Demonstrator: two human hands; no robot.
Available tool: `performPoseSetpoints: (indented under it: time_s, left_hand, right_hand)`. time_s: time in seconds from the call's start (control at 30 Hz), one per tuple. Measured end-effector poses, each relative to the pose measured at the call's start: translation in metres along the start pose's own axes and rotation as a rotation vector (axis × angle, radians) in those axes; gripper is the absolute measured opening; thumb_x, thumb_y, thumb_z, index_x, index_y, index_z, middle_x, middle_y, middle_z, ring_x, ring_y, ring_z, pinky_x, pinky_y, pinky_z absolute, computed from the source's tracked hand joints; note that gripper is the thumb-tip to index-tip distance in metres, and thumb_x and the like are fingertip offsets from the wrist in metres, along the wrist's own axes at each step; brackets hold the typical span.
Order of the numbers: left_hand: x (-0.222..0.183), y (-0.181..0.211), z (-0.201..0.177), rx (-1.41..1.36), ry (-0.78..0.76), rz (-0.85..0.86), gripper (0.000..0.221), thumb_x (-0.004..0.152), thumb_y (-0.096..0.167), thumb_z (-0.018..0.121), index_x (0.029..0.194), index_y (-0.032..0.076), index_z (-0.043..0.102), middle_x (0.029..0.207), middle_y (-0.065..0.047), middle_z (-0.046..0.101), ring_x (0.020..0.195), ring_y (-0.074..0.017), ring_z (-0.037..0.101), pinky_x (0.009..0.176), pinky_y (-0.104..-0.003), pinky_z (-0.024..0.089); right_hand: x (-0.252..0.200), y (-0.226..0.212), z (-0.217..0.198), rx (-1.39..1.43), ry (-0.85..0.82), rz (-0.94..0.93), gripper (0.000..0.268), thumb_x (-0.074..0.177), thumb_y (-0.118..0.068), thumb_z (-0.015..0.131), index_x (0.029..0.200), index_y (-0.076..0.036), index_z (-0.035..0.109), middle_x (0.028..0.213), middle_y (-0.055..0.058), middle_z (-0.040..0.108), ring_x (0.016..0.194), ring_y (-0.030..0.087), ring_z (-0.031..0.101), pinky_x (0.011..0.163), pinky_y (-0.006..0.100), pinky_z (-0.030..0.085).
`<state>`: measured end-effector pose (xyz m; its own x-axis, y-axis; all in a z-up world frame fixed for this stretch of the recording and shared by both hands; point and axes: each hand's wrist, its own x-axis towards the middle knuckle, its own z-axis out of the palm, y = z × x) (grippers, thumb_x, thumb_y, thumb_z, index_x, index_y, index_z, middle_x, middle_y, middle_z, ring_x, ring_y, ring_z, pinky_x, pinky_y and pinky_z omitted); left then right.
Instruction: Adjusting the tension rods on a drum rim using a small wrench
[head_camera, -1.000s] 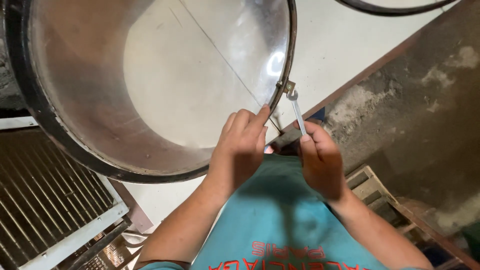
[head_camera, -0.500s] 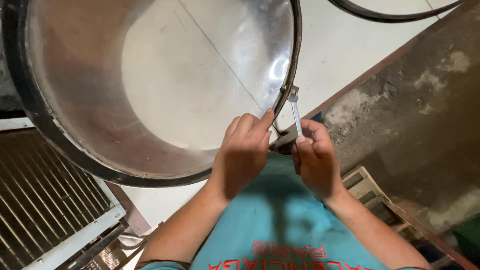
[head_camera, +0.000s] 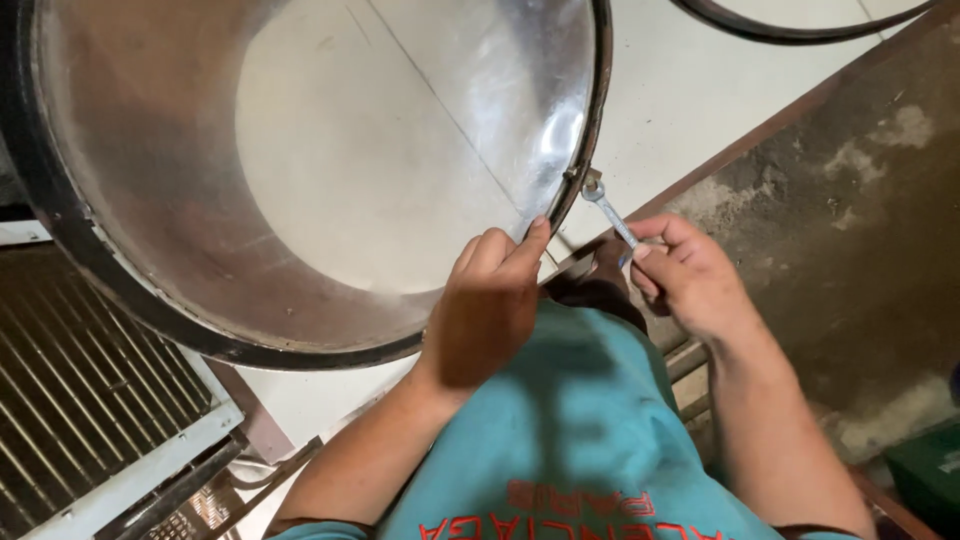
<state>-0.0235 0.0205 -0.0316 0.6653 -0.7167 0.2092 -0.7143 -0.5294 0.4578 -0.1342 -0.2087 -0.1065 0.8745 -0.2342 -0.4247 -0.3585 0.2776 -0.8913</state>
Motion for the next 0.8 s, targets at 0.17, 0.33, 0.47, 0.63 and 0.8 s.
performPoseSetpoints:
  time_s: [0.17, 0.33, 0.47, 0.63, 0.8]
  left_hand:
    - [0.004, 0.004, -0.010, -0.189, -0.079, -0.077, 0.042, 0.097, -0.003, 0.046, 0.136, -0.003, 0.061, 0.077, -0.011, 0.042, 0.067, -0.0320, 0.045, 0.064, -0.040, 0.043]
    - [0.000, 0.003, -0.007, -0.248, -0.094, -0.148, 0.040, 0.098, 0.001, 0.046, 0.136, 0.002, 0.060, 0.079, -0.009, 0.040, 0.073, -0.0308, 0.044, 0.067, -0.041, 0.045]
    - [-0.004, 0.005, -0.007, -0.315, -0.129, -0.284, 0.043, 0.099, 0.006, 0.051, 0.141, 0.017, 0.058, 0.082, -0.004, 0.039, 0.077, -0.0261, 0.046, 0.065, -0.037, 0.045]
    - [-0.003, 0.006, -0.006, -0.285, -0.140, -0.288, 0.043, 0.099, 0.008, 0.051, 0.140, 0.015, 0.059, 0.084, -0.006, 0.042, 0.078, -0.0275, 0.048, 0.065, -0.039, 0.046]
    - [-0.001, 0.007, -0.009, -0.279, -0.108, -0.232, 0.039, 0.099, 0.004, 0.048, 0.136, 0.006, 0.061, 0.080, -0.007, 0.036, 0.074, -0.0287, 0.043, 0.061, -0.041, 0.043]
  right_hand:
    - [0.041, -0.059, -0.044, -0.480, -0.290, 0.136, 0.018, 0.102, -0.010, 0.057, 0.112, -0.007, 0.071, 0.065, 0.004, 0.062, 0.050, 0.015, 0.052, 0.050, 0.031, 0.044]
    - [0.129, -0.122, -0.057, -0.922, -0.485, 0.152, 0.021, 0.095, -0.015, 0.066, 0.108, -0.008, 0.082, 0.074, 0.009, 0.075, 0.066, 0.021, 0.063, 0.070, 0.037, 0.049]
    - [0.184, -0.155, -0.038, -1.008, -0.714, 0.114, 0.018, 0.090, -0.001, 0.070, 0.100, -0.001, 0.084, 0.073, 0.014, 0.078, 0.060, 0.024, 0.063, 0.073, 0.042, 0.054]
    - [0.128, -0.178, -0.054, -1.357, -0.558, -0.050, 0.023, 0.094, -0.030, 0.066, 0.106, -0.017, 0.081, 0.092, 0.001, 0.077, 0.081, 0.017, 0.062, 0.079, 0.034, 0.046]
    - [0.042, -0.087, -0.058, -1.062, -0.225, -0.256, 0.038, 0.102, -0.037, 0.057, 0.135, -0.025, 0.072, 0.096, -0.001, 0.065, 0.077, 0.016, 0.057, 0.065, 0.033, 0.045]
